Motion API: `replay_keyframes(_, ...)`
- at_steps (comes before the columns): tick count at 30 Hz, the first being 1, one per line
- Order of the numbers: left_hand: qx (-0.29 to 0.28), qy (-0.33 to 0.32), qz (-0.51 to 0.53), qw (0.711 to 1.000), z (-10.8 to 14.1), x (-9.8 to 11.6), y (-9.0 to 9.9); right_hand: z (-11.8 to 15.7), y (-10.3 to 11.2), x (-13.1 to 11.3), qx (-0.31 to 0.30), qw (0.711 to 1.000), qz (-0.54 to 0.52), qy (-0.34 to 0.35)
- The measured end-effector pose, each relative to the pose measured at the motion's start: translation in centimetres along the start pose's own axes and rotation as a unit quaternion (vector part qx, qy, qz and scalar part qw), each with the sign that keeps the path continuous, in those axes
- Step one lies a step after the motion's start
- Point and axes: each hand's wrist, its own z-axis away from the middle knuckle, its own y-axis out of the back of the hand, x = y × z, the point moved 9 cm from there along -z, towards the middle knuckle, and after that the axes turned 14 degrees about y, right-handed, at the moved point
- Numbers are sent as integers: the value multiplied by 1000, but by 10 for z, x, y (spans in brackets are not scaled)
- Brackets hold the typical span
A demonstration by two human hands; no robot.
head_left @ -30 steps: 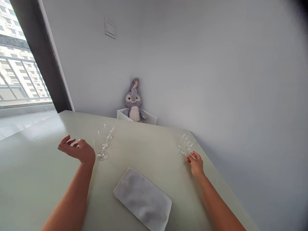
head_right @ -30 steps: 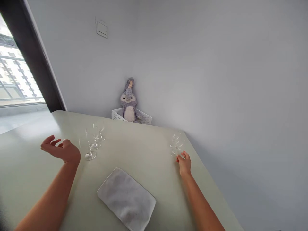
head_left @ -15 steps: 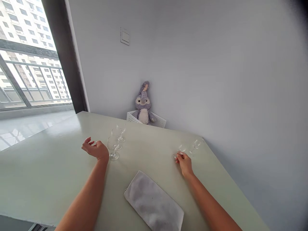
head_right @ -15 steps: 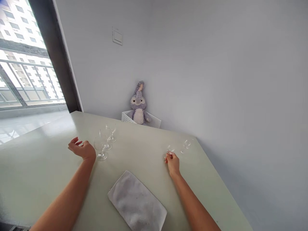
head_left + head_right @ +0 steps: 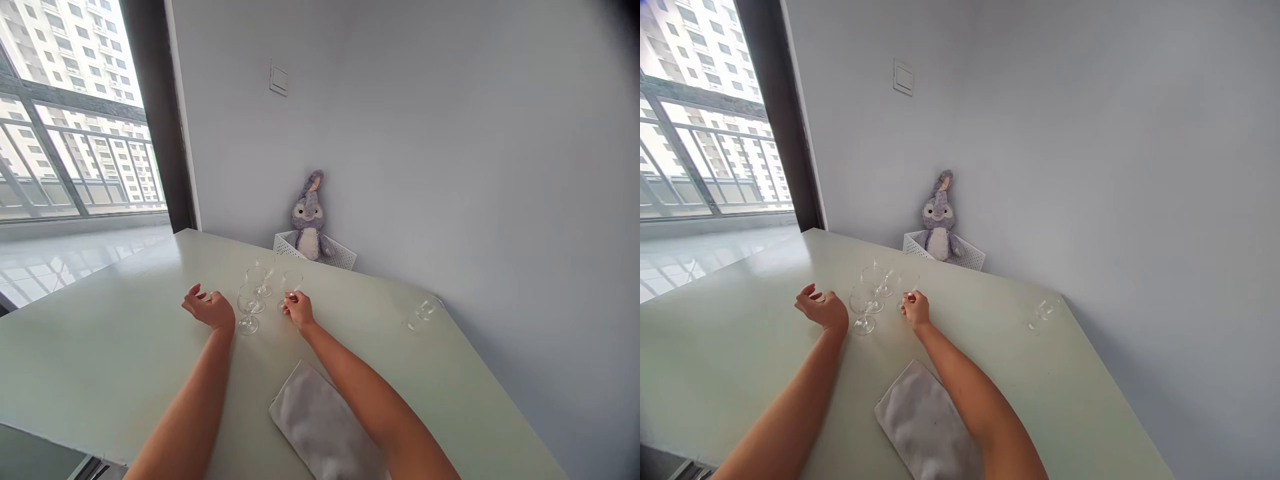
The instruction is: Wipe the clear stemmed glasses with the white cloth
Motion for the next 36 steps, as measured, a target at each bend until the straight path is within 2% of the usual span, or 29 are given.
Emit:
replay_keyframes(3,-2,4,-4,1000,0,-1,-2,-7,-18,-1,-10,1000,-12,-3)
replay_keyframes(6,1,4,-5,1000,-1,-3,-2,-9,-20,-3,-17,999,-31,-7)
replay_keyframes(8,1,4,-6,1000,-1,-3,-2,-5,-9,-3,-12,999,-43,-11)
replay_keyframes(10,0,3,-8,1000,0,-3,-1,3,13,-1,9,999,-51,-14)
replay_keyframes(13,-4,-12,-11,1000,3,-1,-1,20,74,7,83,995,-49,-16)
replay_keyframes(16,-4,-21,-9,1000,6,0,-2,44,162,16,201,979,-31,-21)
replay_keyframes(19,0,-13,-4,1000,6,-2,-3,68,253,21,317,948,-10,-29)
replay_keyframes(21,2,-9,-1,1000,6,-4,-4,79,304,19,379,925,5,-32)
replay_keyframes(23,2,-10,-1,1000,6,-4,-6,82,343,16,420,907,17,-33)
replay_keyframes(25,-1,-12,-4,1000,5,-4,-7,78,368,14,435,899,22,-34)
replay_keyframes(28,-4,-12,-9,1000,4,-4,-7,65,381,16,421,906,23,-41)
replay_keyframes(31,-3,-13,-13,1000,2,-4,-6,58,375,20,406,912,32,-48)
replay_keyframes(34,-11,-10,-19,1000,1,-5,-7,56,352,22,385,921,42,-49)
replay_keyframes(36,-15,-6,-26,1000,0,-6,-9,54,326,22,349,935,44,-49)
